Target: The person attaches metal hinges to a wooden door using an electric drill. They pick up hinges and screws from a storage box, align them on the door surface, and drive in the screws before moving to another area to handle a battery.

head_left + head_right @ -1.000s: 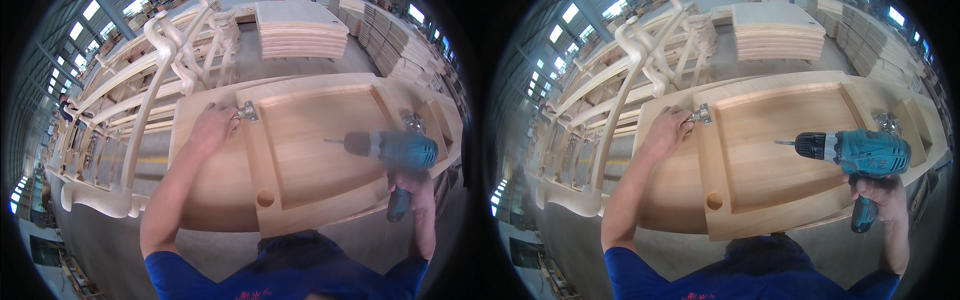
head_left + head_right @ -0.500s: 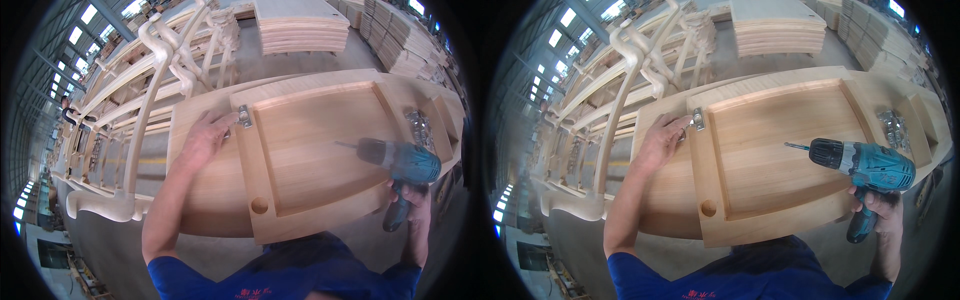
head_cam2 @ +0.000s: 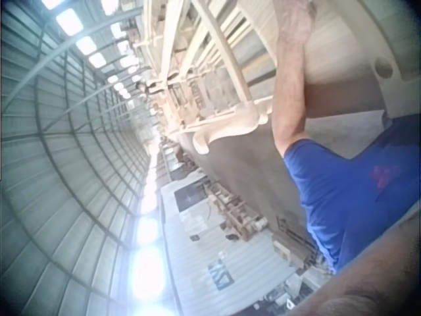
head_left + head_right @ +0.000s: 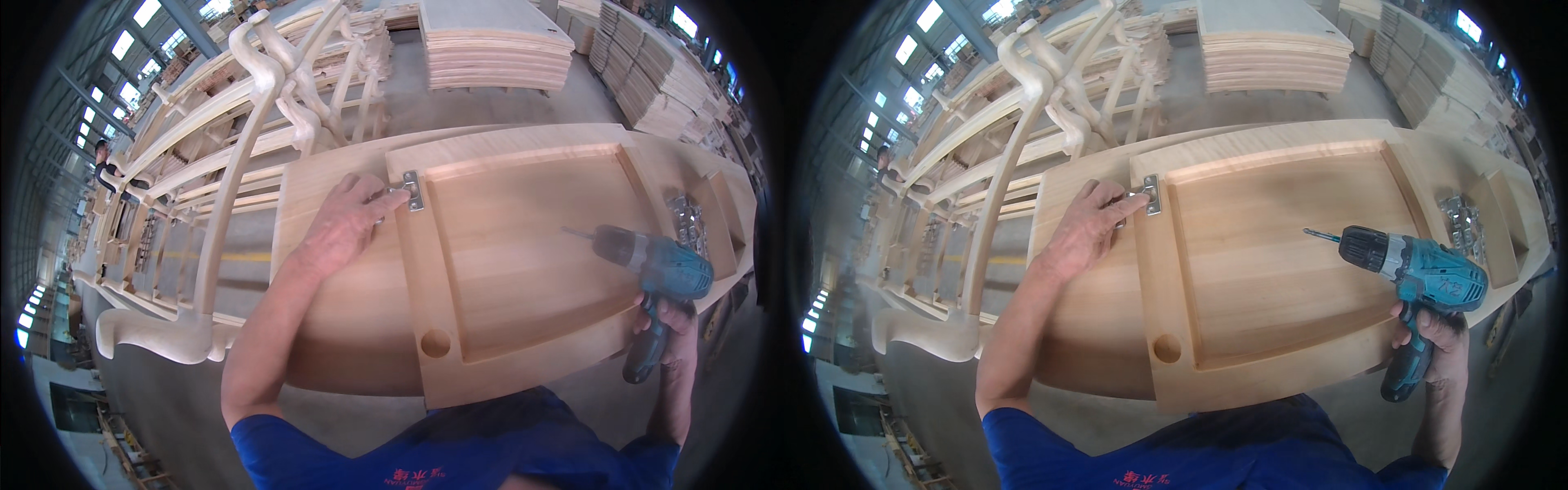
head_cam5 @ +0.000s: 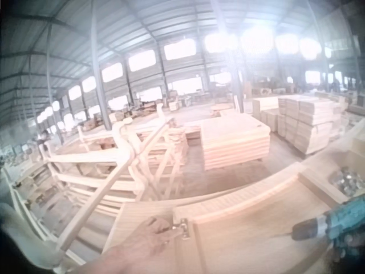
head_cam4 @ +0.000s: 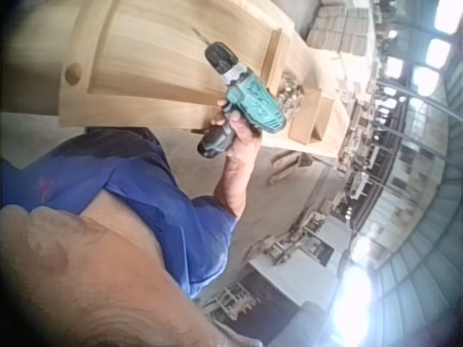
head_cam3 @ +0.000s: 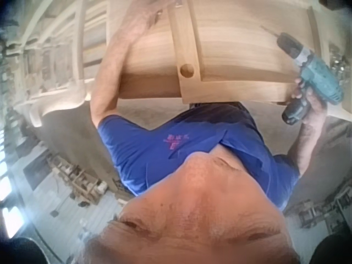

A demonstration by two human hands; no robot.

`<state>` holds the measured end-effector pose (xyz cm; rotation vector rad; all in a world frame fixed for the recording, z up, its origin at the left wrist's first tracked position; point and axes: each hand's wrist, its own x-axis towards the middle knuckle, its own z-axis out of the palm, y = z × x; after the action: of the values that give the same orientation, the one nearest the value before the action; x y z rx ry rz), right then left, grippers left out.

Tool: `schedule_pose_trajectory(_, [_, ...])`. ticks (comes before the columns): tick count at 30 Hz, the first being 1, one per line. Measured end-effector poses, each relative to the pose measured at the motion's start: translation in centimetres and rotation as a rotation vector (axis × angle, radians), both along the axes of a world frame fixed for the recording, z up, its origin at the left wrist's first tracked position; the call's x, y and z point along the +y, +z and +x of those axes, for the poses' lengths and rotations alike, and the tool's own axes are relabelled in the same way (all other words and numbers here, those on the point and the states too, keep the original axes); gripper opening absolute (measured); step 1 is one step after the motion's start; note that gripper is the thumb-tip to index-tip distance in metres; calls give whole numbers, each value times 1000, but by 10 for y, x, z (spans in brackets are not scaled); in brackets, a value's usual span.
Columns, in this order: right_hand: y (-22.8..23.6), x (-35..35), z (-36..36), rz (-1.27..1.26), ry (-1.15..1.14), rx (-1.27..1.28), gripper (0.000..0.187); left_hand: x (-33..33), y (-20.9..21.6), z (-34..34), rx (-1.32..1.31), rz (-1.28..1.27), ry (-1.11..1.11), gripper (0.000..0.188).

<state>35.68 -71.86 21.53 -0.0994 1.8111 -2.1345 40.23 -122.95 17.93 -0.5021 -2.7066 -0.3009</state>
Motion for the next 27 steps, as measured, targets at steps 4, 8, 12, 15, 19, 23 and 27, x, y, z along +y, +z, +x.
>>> schedule_pose_trajectory(4, [-1,-1,1,-39,-20,-22,55,1,3,-1,-8,16,-9,57])
schedule_pose_trajectory(8, [-1,0,0,-54,-12,-26,52,-1,1,-2,2,34,-38,63])
schedule_pose_trajectory(12, [0,-2,1,-23,-33,-8,50,-4,-4,-3,32,47,-69,75])
schedule_pose_trajectory(15, [1,-4,1,-12,-28,9,49,-2,-4,-4,31,50,-63,74])
schedule_pose_trajectory(19, [1,-3,1,-4,-17,9,48,-1,-2,-1,31,43,-60,73])
schedule_pose_trajectory(23, [0,-7,2,-15,-9,8,47,-2,0,5,23,49,-44,71])
schedule_pose_trajectory(27, [-1,-7,4,-13,-5,19,49,-3,-1,5,14,36,-34,70])
